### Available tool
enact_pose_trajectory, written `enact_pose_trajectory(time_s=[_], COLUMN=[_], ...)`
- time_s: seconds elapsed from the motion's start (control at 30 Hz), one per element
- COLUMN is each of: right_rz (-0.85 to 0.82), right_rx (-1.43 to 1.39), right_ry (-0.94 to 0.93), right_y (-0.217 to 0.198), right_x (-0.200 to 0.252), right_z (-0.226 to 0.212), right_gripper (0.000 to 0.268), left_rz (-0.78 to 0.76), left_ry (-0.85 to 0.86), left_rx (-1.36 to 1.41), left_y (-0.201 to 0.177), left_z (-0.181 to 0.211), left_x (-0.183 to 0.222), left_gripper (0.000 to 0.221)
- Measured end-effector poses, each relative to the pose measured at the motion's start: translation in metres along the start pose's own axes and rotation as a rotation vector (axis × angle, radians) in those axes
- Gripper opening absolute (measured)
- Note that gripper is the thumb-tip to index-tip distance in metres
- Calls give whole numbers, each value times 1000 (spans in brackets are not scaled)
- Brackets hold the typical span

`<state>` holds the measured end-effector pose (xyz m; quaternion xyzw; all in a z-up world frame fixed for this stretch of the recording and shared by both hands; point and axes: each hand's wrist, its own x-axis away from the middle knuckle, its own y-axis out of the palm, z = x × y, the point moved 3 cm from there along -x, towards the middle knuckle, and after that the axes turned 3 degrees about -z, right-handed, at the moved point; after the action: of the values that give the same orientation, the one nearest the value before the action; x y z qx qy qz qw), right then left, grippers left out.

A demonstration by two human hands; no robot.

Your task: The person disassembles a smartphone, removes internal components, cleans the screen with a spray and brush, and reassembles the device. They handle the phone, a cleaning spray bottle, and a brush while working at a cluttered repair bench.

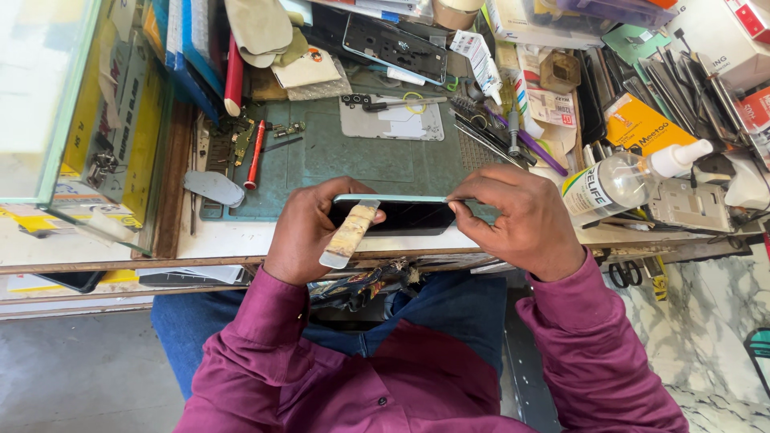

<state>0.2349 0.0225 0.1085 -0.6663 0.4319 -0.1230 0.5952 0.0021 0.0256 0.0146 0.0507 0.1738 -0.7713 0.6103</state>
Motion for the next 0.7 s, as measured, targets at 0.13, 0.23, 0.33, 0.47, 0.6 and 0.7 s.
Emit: enact_pose_trajectory(time_s=[0.13, 0.23, 0.33, 0.47, 0.6, 0.7], right_rz=[11, 19, 42, 27, 14, 4], right_rx=[35, 36, 8, 20, 28, 65], right_ry=[-8, -7, -1, 10, -1, -20], right_y=[1, 2, 2, 3, 2, 2], right_x=[1, 2, 2, 3, 1, 0], right_z=[0, 0, 0, 1, 0, -4], right_gripper=[11, 11, 11, 12, 11, 10], left_rz=[4, 6, 8, 6, 6, 2], left_ry=[-30, -29, -19, -12, -5, -40], left_rx=[4, 7, 15, 12, 7, -7], left_y=[1, 1, 0, 0, 0, 0], left_z=[-1, -1, -1, -1, -1, -1], left_x=[0, 0, 0, 0, 0, 0], left_gripper=[28, 28, 26, 26, 27, 25])
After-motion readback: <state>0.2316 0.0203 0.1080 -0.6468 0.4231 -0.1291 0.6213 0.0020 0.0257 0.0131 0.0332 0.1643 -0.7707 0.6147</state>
